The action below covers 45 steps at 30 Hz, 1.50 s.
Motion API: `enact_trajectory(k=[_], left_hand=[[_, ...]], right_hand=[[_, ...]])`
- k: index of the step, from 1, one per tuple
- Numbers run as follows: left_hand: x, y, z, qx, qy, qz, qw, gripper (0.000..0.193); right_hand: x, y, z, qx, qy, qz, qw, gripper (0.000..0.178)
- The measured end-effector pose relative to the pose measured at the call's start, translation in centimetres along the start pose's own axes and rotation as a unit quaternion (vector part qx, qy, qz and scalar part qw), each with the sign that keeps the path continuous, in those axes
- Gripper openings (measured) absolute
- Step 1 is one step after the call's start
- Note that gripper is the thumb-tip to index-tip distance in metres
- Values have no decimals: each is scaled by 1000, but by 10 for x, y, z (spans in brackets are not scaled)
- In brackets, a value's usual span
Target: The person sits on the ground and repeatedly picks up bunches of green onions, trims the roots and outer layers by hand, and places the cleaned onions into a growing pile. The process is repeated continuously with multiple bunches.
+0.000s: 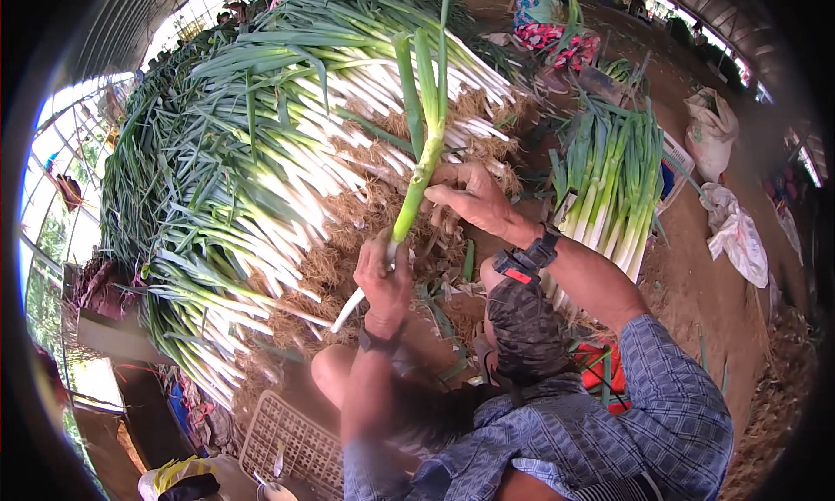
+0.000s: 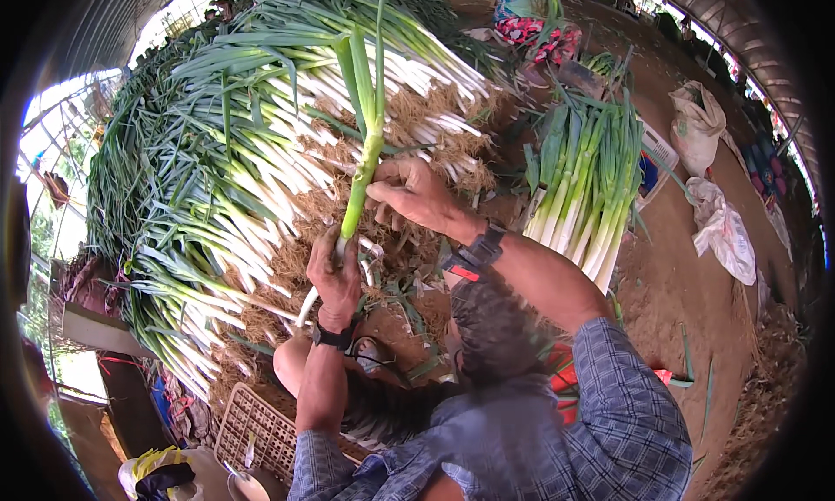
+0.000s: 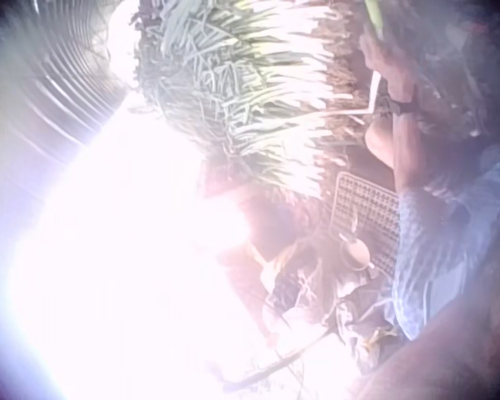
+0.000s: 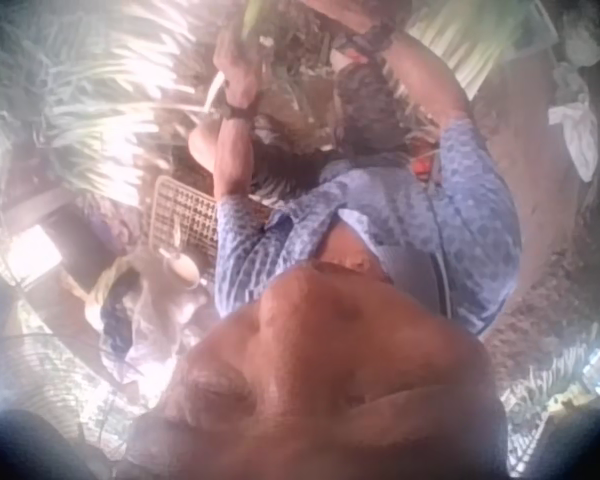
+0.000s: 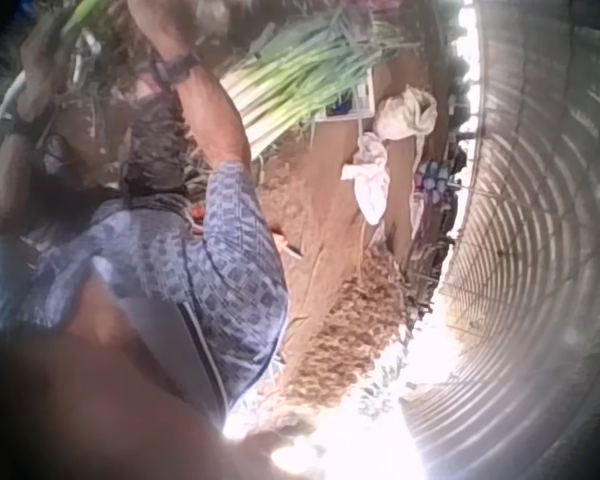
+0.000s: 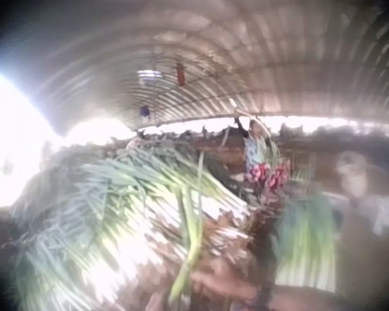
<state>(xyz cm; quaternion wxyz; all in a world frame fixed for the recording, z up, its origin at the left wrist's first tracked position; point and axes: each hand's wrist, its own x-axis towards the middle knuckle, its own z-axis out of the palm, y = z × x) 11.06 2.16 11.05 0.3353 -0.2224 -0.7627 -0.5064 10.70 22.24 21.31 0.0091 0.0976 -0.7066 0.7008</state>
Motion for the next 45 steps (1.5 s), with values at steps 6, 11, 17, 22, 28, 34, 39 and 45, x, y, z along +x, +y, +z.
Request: enact_trajectory(k=[6, 11, 17, 22, 28, 34, 39, 45], left_hand=[[3, 1, 0, 57, -8, 52, 997, 29], [0, -3, 0, 52, -21, 13, 998, 31], [1, 5, 0, -57, -62, -78, 993, 26], [5, 11, -1, -49, -64, -56, 995, 26], [6, 2, -5, 46, -48, 52, 996, 30], [3, 0, -4, 32, -57, 23, 998, 29], [4, 1, -6, -16, -65, -8, 998, 29], [7, 6, -10, -17, -73, -14, 997, 30]], right_hand=[[2, 3, -10, 14, -3, 19, 1000, 25], [-1, 7, -5, 30, 3, 8, 1000, 23], [-2, 20, -2, -30, 28, -60, 997, 19], [-4, 24, 0, 25, 23, -62, 998, 20], [0, 15, -6, 38, 25, -19, 999, 22], [-4, 20, -4, 50, 17, -54, 997, 19], [-4, 27, -3, 23, 28, -95, 995, 18], [-4, 21, -6, 66, 5, -57, 996, 16]])
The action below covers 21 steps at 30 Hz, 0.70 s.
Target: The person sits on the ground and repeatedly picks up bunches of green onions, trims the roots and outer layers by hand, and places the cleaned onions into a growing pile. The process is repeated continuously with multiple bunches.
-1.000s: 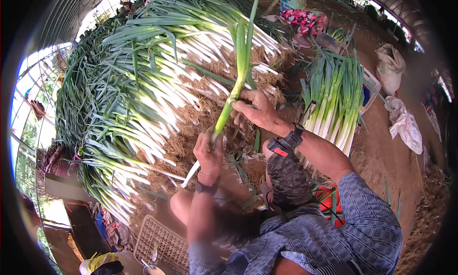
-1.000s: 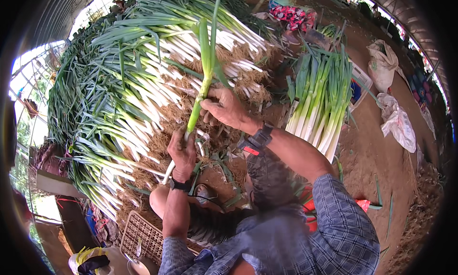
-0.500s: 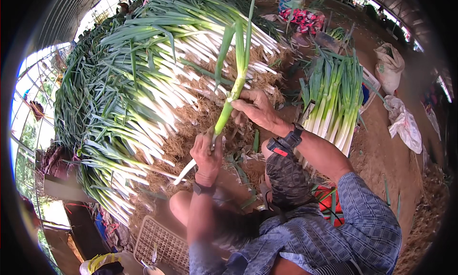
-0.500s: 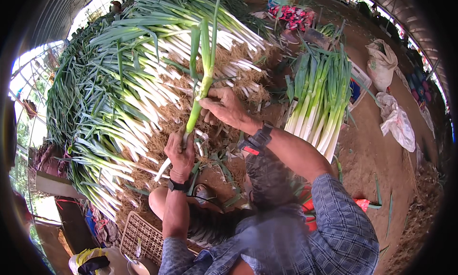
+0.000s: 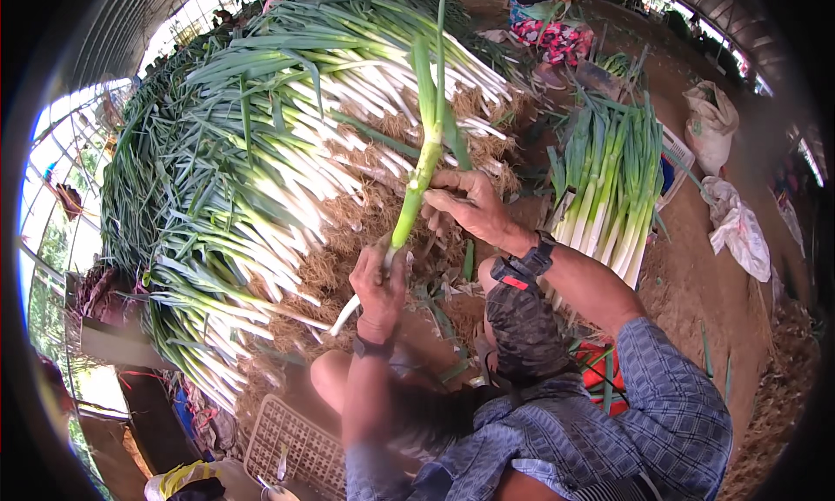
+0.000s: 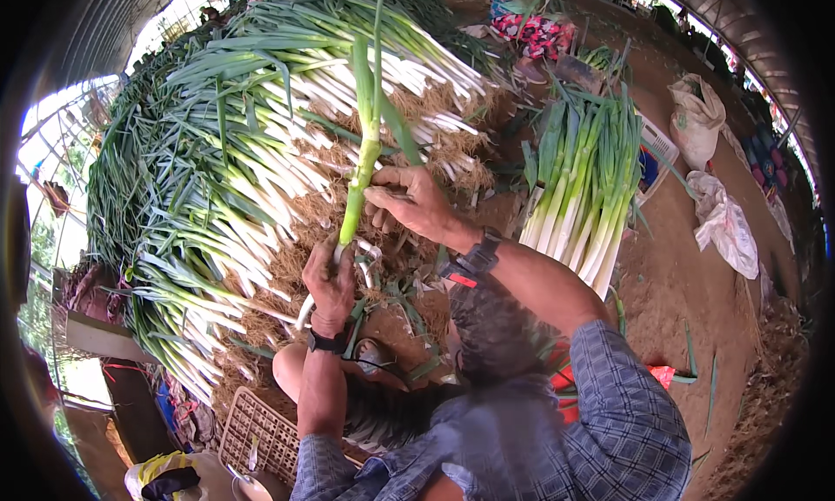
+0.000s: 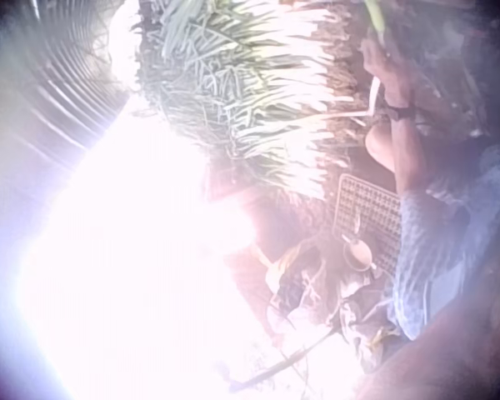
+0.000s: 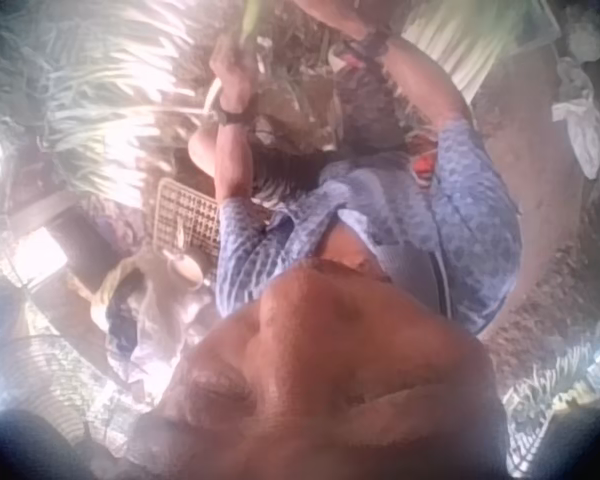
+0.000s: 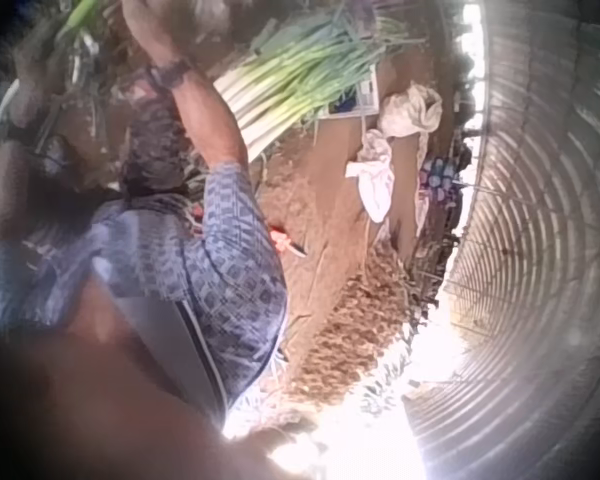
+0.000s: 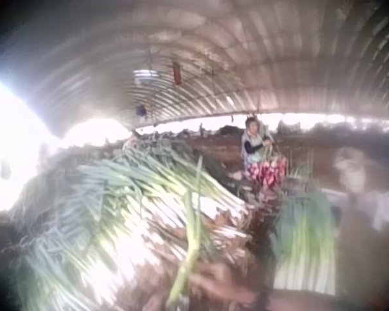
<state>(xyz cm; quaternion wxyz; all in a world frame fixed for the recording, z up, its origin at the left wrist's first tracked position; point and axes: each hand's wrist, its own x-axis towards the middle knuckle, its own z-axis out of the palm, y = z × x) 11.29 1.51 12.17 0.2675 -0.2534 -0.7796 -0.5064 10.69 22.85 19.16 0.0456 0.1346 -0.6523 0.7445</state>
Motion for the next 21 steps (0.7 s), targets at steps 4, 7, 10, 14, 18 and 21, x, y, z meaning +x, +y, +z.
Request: enact_trajectory(k=[4, 7, 10, 14, 18, 21], left_hand=[[1, -1, 4, -53, 6, 21, 998, 27], [-2, -4, 4, -100, -8, -2, 995, 22], [-5, 2, 2, -206, -50, -118, 970, 17], [-5, 16, -3, -316, -81, -233, 916, 28], [-7, 13, -4, -336, -88, -262, 901, 33], [-9, 8, -5, -356, -95, -267, 891, 34]], right_hand=[[3, 2, -3, 7, -23, -22, 999, 16], [2, 1, -1, 14, -33, -34, 999, 15], [4, -2, -2, -6, -38, -18, 999, 13], [8, 3, -6, -42, -17, 8, 999, 11], [5, 3, -6, 2, -22, 39, 999, 8], [3, 4, -9, 29, -29, 65, 997, 7]])
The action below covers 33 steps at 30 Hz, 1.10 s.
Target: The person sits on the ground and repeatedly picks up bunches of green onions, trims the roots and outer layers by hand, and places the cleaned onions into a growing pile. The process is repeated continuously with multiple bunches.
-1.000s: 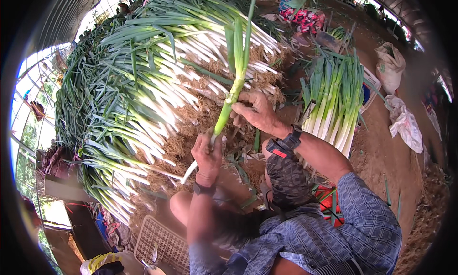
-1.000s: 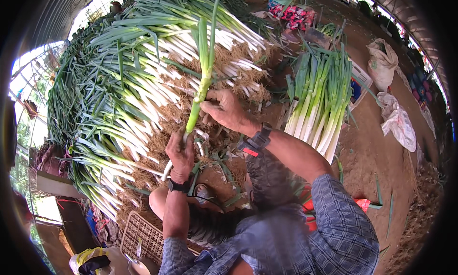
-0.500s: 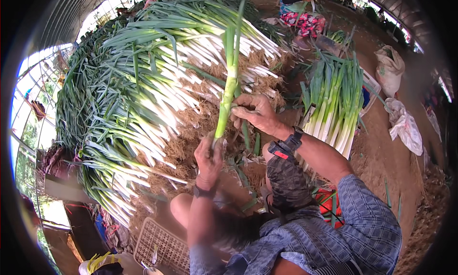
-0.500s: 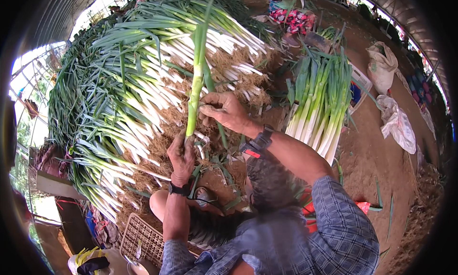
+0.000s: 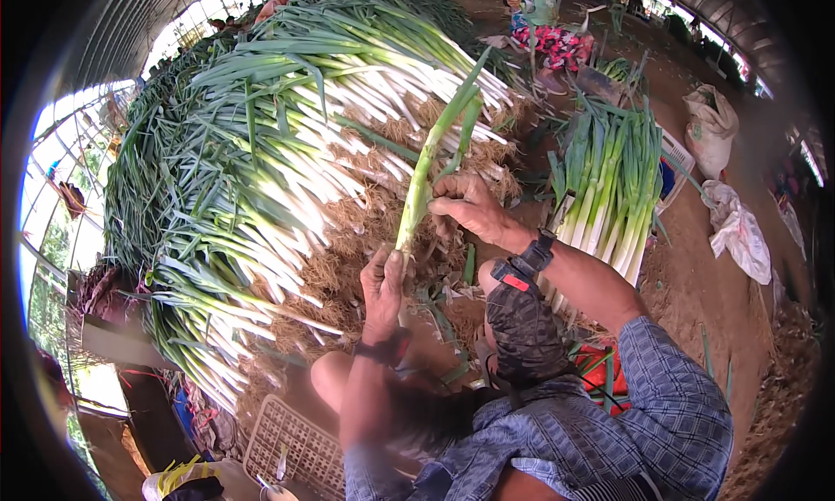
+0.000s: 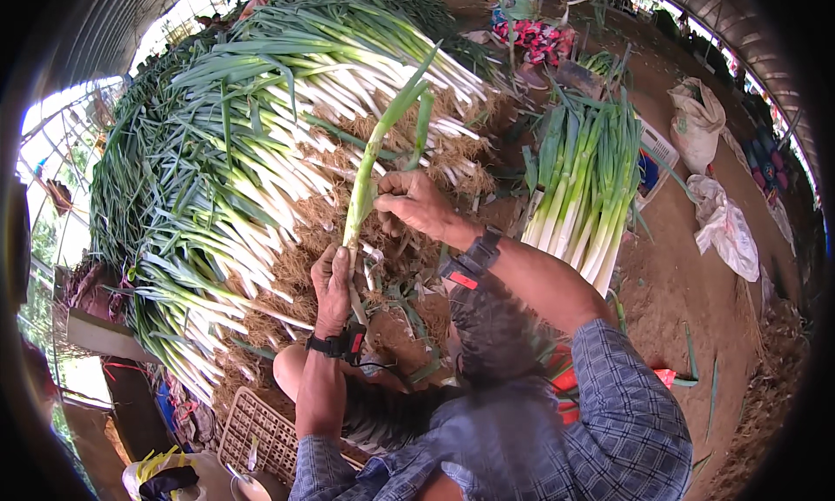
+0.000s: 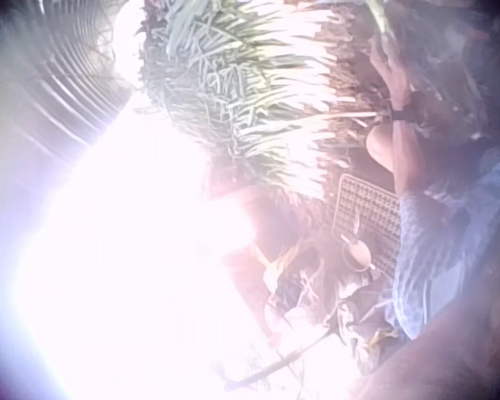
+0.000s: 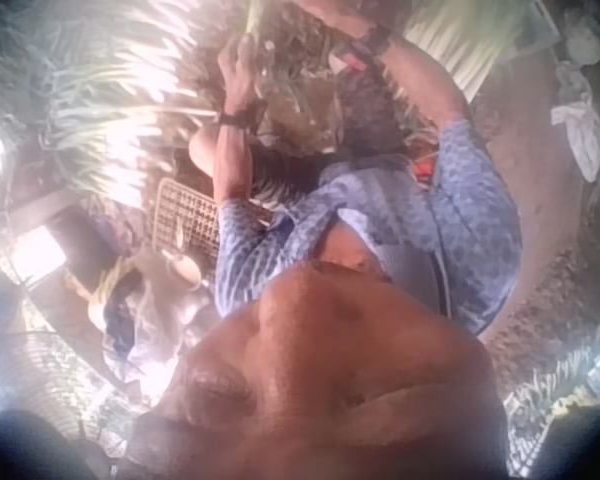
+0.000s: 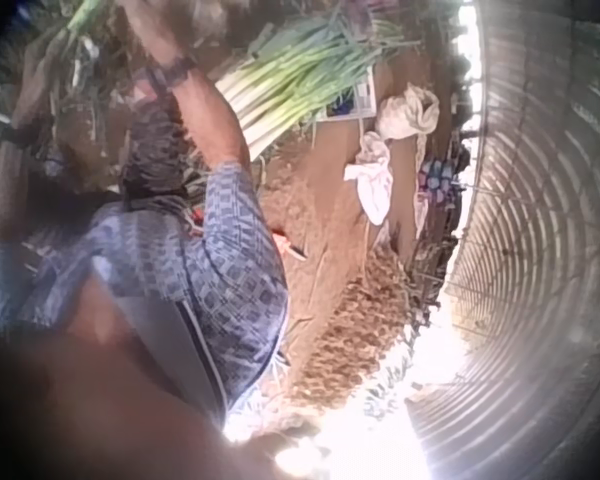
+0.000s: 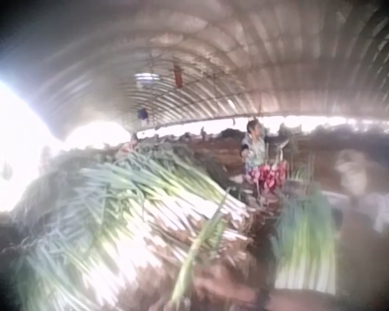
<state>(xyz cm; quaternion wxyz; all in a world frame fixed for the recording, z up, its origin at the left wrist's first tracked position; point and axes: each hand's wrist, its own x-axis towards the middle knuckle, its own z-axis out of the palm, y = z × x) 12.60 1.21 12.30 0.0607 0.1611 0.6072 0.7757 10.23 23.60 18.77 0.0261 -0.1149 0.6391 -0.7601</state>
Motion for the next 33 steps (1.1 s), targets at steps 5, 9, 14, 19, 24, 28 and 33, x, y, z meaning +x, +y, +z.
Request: enact_trajectory(k=[5, 9, 14, 19, 24, 28, 33], left_hand=[[-1, 15, 8, -98, -1, 8, 995, 31], [5, 11, 5, -73, 33, 24, 996, 26], [4, 6, 2, 11, 12, 37, 999, 28], [2, 4, 3, -29, 12, 11, 999, 19], [6, 4, -2, -86, 1, 3, 996, 15], [9, 0, 0, -110, -19, 0, 994, 16], [3, 10, -3, -6, 28, 3, 1000, 17]], right_hand=[[6, 26, -30, -233, 61, -90, 966, 8], [-5, 25, -26, -268, 24, -34, 963, 17], [-1, -6, 9, -73, 11, -16, 997, 25], [11, 2, 24, -46, -9, -63, 997, 28], [9, 8, 20, -28, -10, -113, 993, 25], [7, 5, 13, -12, -27, -111, 993, 24], [12, -8, 19, -180, -13, -151, 972, 30]])
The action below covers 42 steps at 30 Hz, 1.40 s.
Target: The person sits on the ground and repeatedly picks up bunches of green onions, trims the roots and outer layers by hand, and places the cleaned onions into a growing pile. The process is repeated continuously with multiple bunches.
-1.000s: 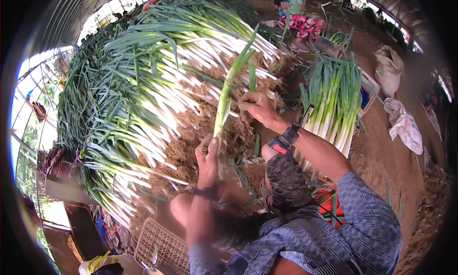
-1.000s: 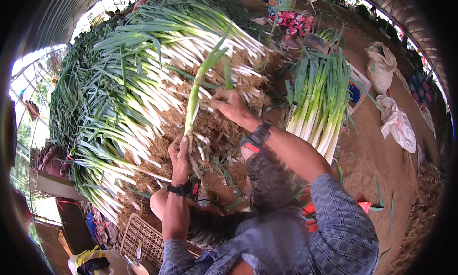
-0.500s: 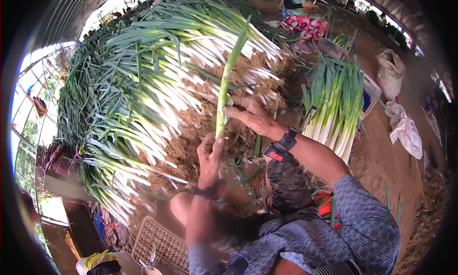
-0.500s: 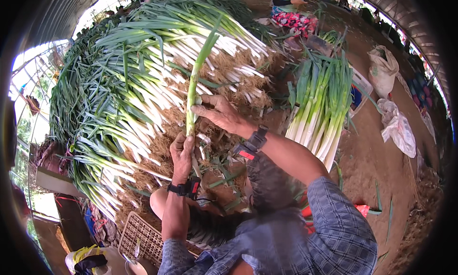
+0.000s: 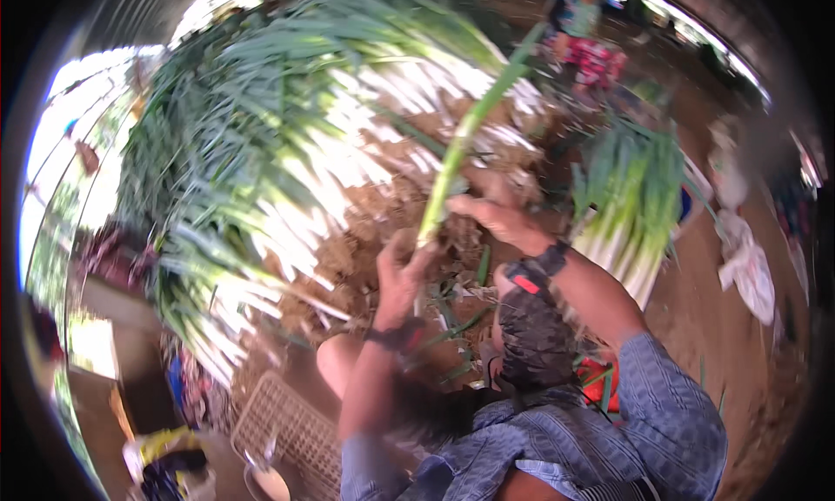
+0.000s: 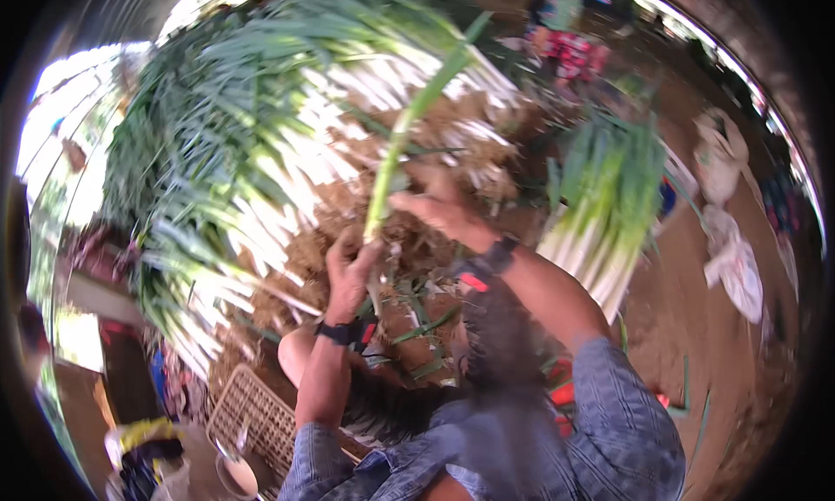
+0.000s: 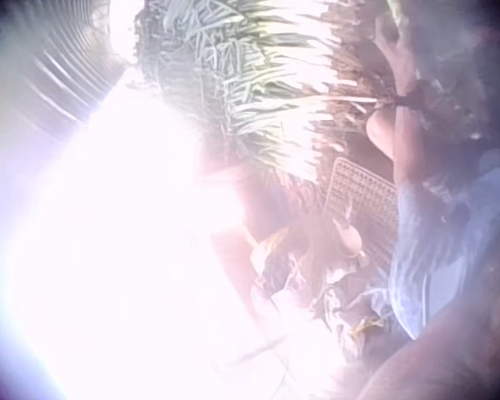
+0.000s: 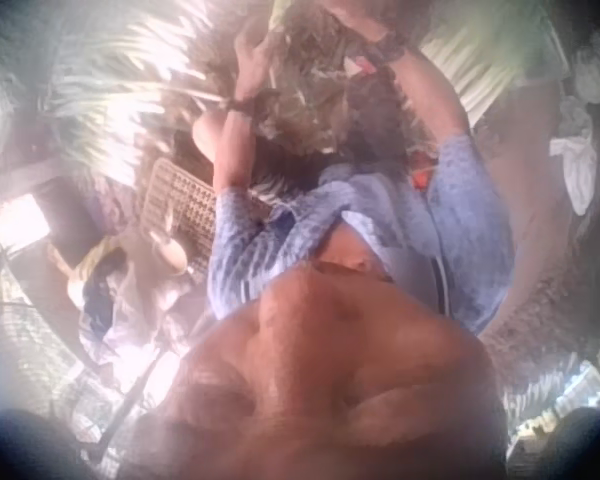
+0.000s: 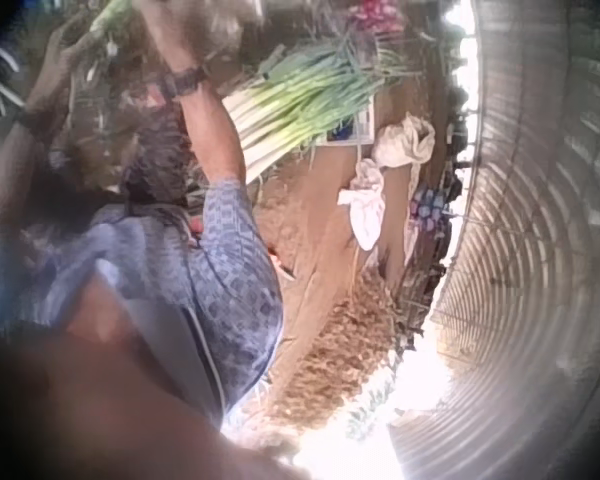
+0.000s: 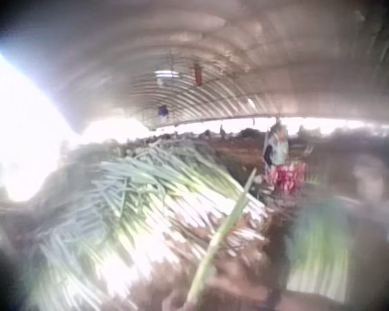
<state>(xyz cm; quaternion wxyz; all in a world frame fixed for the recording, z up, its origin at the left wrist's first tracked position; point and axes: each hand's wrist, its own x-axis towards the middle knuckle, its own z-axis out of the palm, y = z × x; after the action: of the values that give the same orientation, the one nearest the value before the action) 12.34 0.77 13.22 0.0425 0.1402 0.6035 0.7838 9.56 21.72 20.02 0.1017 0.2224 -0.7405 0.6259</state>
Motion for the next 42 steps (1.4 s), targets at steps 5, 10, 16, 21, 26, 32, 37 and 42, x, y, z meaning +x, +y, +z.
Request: enact_trajectory(k=[5, 10, 16, 21, 26, 32, 37, 42], left_hand=[[0, 8, 11, 64, -59, 22, 996, 31], [-4, -6, -2, 47, -68, 69, 994, 29], [-7, -2, -8, -46, -137, -3, 989, 31], [-9, -9, -14, -30, -153, -10, 988, 36], [-11, -3, -13, -127, -150, -107, 975, 43], [0, -4, -12, -95, -148, -103, 979, 34], [-2, -5, -6, -114, -187, -150, 964, 41], [-1, -12, -7, -178, -197, -177, 948, 37]], right_hand=[[-19, 23, -22, 31, 61, 91, 993, 24], [-21, 25, -14, 93, 41, 92, 991, 24], [-19, -3, -6, 130, -18, 125, 983, 37], [-18, -2, -16, 80, -67, 127, 986, 32], [-24, -27, -5, -48, -36, 154, 986, 36], [-3, -10, -12, 28, -145, 90, 985, 23], [-19, 1, -22, 57, -150, 156, 975, 27], [-27, 22, -23, -30, -95, 71, 993, 25]])
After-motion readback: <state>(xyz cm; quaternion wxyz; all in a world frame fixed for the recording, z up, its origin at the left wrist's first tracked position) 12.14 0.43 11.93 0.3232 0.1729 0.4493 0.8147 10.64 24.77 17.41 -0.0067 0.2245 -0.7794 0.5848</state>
